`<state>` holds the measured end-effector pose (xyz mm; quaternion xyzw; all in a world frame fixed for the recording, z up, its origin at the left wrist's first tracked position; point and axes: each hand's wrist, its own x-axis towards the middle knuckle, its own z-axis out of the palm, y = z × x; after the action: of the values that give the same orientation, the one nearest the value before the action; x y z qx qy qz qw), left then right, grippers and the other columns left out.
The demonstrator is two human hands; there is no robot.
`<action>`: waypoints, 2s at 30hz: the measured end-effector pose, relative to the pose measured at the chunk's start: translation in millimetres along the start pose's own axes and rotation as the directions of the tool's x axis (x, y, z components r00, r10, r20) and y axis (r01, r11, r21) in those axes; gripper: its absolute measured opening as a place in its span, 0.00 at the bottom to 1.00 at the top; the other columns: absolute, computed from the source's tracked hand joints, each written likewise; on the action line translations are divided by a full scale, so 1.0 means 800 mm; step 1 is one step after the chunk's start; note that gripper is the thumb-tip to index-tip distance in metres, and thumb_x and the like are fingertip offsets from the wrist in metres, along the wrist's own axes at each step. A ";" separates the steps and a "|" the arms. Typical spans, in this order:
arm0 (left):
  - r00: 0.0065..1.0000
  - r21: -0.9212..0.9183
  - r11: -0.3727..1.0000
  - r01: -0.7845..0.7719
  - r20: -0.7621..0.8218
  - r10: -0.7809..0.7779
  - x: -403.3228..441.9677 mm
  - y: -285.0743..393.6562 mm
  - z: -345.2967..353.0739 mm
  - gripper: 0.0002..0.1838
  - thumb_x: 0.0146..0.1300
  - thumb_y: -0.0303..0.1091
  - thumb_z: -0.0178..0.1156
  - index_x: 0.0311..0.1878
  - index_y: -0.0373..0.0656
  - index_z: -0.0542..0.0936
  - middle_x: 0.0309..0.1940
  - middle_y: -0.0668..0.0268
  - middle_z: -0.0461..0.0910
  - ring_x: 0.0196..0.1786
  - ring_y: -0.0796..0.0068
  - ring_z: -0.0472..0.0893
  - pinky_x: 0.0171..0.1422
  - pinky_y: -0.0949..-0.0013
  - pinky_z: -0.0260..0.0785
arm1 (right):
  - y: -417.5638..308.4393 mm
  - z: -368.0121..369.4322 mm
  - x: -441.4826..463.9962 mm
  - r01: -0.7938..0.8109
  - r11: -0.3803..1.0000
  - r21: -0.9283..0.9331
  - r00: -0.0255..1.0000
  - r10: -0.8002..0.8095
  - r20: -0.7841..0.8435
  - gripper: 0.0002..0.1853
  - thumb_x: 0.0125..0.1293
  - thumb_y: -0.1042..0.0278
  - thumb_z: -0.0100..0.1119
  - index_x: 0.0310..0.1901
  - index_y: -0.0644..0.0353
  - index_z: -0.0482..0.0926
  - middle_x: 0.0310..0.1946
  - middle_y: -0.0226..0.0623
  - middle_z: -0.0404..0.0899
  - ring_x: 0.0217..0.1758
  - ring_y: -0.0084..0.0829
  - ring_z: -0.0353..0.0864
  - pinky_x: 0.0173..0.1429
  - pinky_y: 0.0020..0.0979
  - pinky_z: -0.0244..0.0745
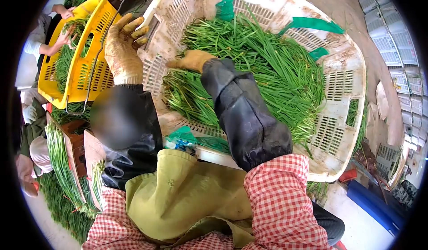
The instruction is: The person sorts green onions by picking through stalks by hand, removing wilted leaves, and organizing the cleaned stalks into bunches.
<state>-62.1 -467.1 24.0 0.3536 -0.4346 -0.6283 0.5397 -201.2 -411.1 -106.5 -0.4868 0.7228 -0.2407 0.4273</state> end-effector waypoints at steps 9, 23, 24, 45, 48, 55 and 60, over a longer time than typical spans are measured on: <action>0.996 0.023 1.000 -0.004 0.091 0.002 -0.007 0.001 0.002 0.26 0.73 0.48 0.41 0.54 0.33 0.74 0.38 0.56 0.83 0.34 0.69 0.82 0.37 0.72 0.72 | -0.069 0.073 -0.056 0.076 0.157 -0.985 0.970 -0.240 0.037 0.36 0.49 0.37 0.67 0.53 0.58 0.81 0.55 0.37 0.79 0.62 0.41 0.73 0.62 0.45 0.65; 0.981 0.085 0.994 0.075 0.171 -0.089 -0.009 0.001 0.003 0.24 0.72 0.49 0.43 0.54 0.36 0.76 0.38 0.57 0.84 0.35 0.73 0.83 0.38 0.75 0.71 | 0.003 0.005 0.013 0.172 0.933 -0.315 0.965 -0.094 0.246 0.31 0.42 0.46 0.73 0.44 0.62 0.83 0.44 0.46 0.84 0.47 0.44 0.82 0.54 0.37 0.74; 0.979 0.082 0.993 0.091 0.173 -0.104 -0.009 0.000 0.004 0.24 0.72 0.49 0.44 0.53 0.36 0.76 0.37 0.57 0.85 0.34 0.73 0.83 0.38 0.75 0.71 | 0.007 -0.002 0.009 0.178 0.932 -0.314 0.962 -0.098 0.254 0.31 0.42 0.46 0.73 0.44 0.62 0.83 0.44 0.46 0.84 0.47 0.44 0.82 0.54 0.37 0.74; 0.372 0.748 0.265 0.608 0.025 -0.928 -0.035 -0.157 0.015 0.16 0.72 0.34 0.44 0.47 0.29 0.73 0.42 0.48 0.83 0.36 0.56 0.85 0.34 0.58 0.82 | 0.049 -0.119 -0.093 0.139 0.845 0.517 0.979 -0.037 -0.202 0.27 0.54 0.63 0.71 0.55 0.65 0.76 0.45 0.33 0.81 0.44 0.26 0.78 0.54 0.29 0.72; 0.383 0.594 0.258 0.762 -0.092 -0.919 -0.045 -0.171 0.020 0.14 0.72 0.33 0.45 0.49 0.32 0.74 0.38 0.51 0.83 0.31 0.60 0.83 0.32 0.58 0.81 | 0.043 -0.116 -0.093 0.170 0.854 0.491 0.977 -0.082 -0.197 0.27 0.54 0.63 0.71 0.55 0.65 0.76 0.44 0.33 0.81 0.44 0.27 0.78 0.53 0.30 0.73; 0.487 0.534 0.421 0.733 0.021 -0.873 -0.028 -0.233 -0.001 0.15 0.70 0.37 0.44 0.47 0.37 0.75 0.33 0.54 0.82 0.23 0.60 0.80 0.23 0.58 0.74 | 0.056 -0.115 -0.069 0.120 0.891 0.438 0.992 -0.090 -0.089 0.32 0.50 0.59 0.74 0.55 0.66 0.76 0.46 0.36 0.82 0.46 0.29 0.79 0.56 0.29 0.72; 0.360 0.538 0.357 0.764 0.104 -0.927 -0.010 -0.246 -0.009 0.14 0.71 0.46 0.45 0.37 0.49 0.74 0.25 0.65 0.75 0.22 0.71 0.71 0.23 0.68 0.63 | 0.057 -0.101 -0.052 0.119 0.872 0.474 0.986 -0.159 0.046 0.33 0.54 0.60 0.72 0.59 0.65 0.72 0.51 0.34 0.79 0.51 0.28 0.76 0.61 0.30 0.67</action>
<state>-127.1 -452.3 -161.4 0.4967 -0.3964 -0.7697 -0.0605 -285.9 -359.7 -83.5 -0.4292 0.5875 -0.4183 0.5437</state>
